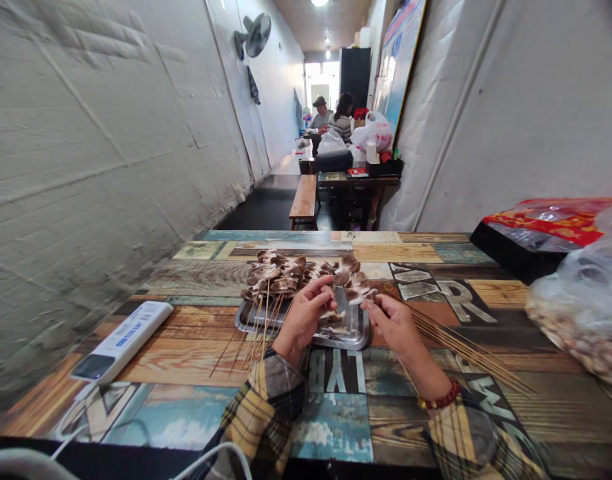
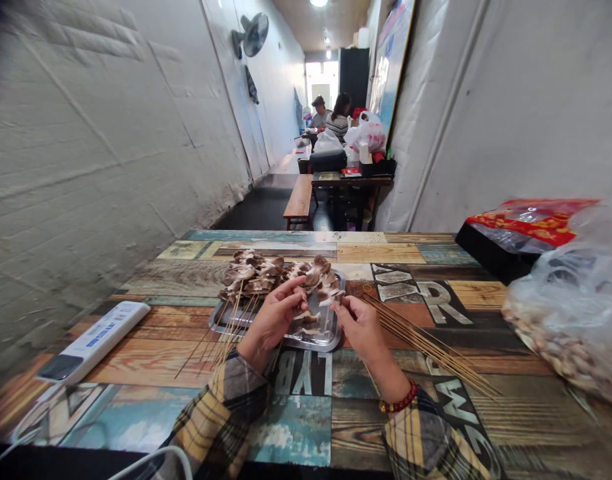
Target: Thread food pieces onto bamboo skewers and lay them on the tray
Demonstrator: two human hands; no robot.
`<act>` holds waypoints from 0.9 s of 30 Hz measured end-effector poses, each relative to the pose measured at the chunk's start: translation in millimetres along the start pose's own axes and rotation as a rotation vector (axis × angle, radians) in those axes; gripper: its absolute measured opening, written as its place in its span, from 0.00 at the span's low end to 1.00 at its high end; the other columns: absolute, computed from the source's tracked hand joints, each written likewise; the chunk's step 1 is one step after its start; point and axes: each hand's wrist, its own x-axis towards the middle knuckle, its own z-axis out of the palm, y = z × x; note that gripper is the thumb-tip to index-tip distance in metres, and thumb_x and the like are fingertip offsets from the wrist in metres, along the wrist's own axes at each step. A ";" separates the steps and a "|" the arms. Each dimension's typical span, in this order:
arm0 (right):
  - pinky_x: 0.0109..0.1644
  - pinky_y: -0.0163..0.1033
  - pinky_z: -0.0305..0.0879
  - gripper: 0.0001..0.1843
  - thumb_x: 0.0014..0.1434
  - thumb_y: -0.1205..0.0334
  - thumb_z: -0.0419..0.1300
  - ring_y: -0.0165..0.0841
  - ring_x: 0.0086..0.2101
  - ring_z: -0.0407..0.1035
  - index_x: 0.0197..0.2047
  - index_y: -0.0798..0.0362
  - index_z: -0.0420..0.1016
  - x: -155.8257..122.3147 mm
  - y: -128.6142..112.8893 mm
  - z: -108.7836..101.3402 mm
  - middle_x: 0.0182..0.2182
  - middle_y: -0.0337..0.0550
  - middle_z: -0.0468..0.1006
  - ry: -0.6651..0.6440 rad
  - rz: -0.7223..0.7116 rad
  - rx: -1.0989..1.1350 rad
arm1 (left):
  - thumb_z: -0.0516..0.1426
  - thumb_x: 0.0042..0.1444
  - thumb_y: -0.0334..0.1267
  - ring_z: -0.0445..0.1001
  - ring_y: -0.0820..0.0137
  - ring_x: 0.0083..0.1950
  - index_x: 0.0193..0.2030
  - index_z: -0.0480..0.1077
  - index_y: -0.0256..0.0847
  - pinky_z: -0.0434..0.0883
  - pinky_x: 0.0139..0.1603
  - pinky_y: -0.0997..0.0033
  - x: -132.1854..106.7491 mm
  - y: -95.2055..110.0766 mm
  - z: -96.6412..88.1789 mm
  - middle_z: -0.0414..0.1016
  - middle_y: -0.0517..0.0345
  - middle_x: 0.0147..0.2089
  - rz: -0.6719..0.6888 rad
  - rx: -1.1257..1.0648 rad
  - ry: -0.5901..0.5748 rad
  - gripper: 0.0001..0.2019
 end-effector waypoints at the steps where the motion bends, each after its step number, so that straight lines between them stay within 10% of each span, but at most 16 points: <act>1: 0.20 0.31 0.46 0.20 0.55 0.44 0.60 0.24 0.18 0.52 0.31 0.56 0.75 0.4 -0.5 -0.5 0.16 0.31 0.62 0.021 -0.005 0.003 | 0.64 0.45 0.37 0.69 0.78 0.27 0.47 0.72 0.37 0.66 0.32 0.76 0.8 -0.7 -0.9 0.70 0.62 0.29 -0.002 0.023 0.024 0.21; 10: 0.19 0.31 0.45 0.21 0.50 0.43 0.63 0.23 0.17 0.50 0.30 0.55 0.71 14.8 0.8 -16.5 0.16 0.30 0.61 0.362 -0.028 0.129 | 0.60 0.48 0.40 0.66 0.77 0.26 0.41 0.74 0.35 0.63 0.29 0.76 2.8 -3.3 0.2 0.70 0.62 0.25 0.192 0.282 0.181 0.14; 20: 0.19 0.30 0.46 0.22 0.49 0.42 0.62 0.23 0.17 0.50 0.26 0.55 0.69 19.3 1.6 -18.1 0.16 0.30 0.60 0.385 -0.063 0.196 | 0.59 0.51 0.41 0.69 0.74 0.28 0.44 0.72 0.36 0.65 0.32 0.75 17.8 23.0 24.5 0.72 0.59 0.29 0.316 0.445 0.185 0.15; 27: 0.18 0.30 0.46 0.26 0.48 0.37 0.61 0.23 0.16 0.49 0.27 0.56 0.71 22.2 8.0 -18.1 0.15 0.30 0.59 0.379 -0.069 0.172 | 0.52 0.55 0.27 0.71 0.63 0.50 0.41 0.73 0.35 0.66 0.52 0.63 70.3 22.1 39.8 0.73 0.44 0.47 0.568 1.492 0.078 0.11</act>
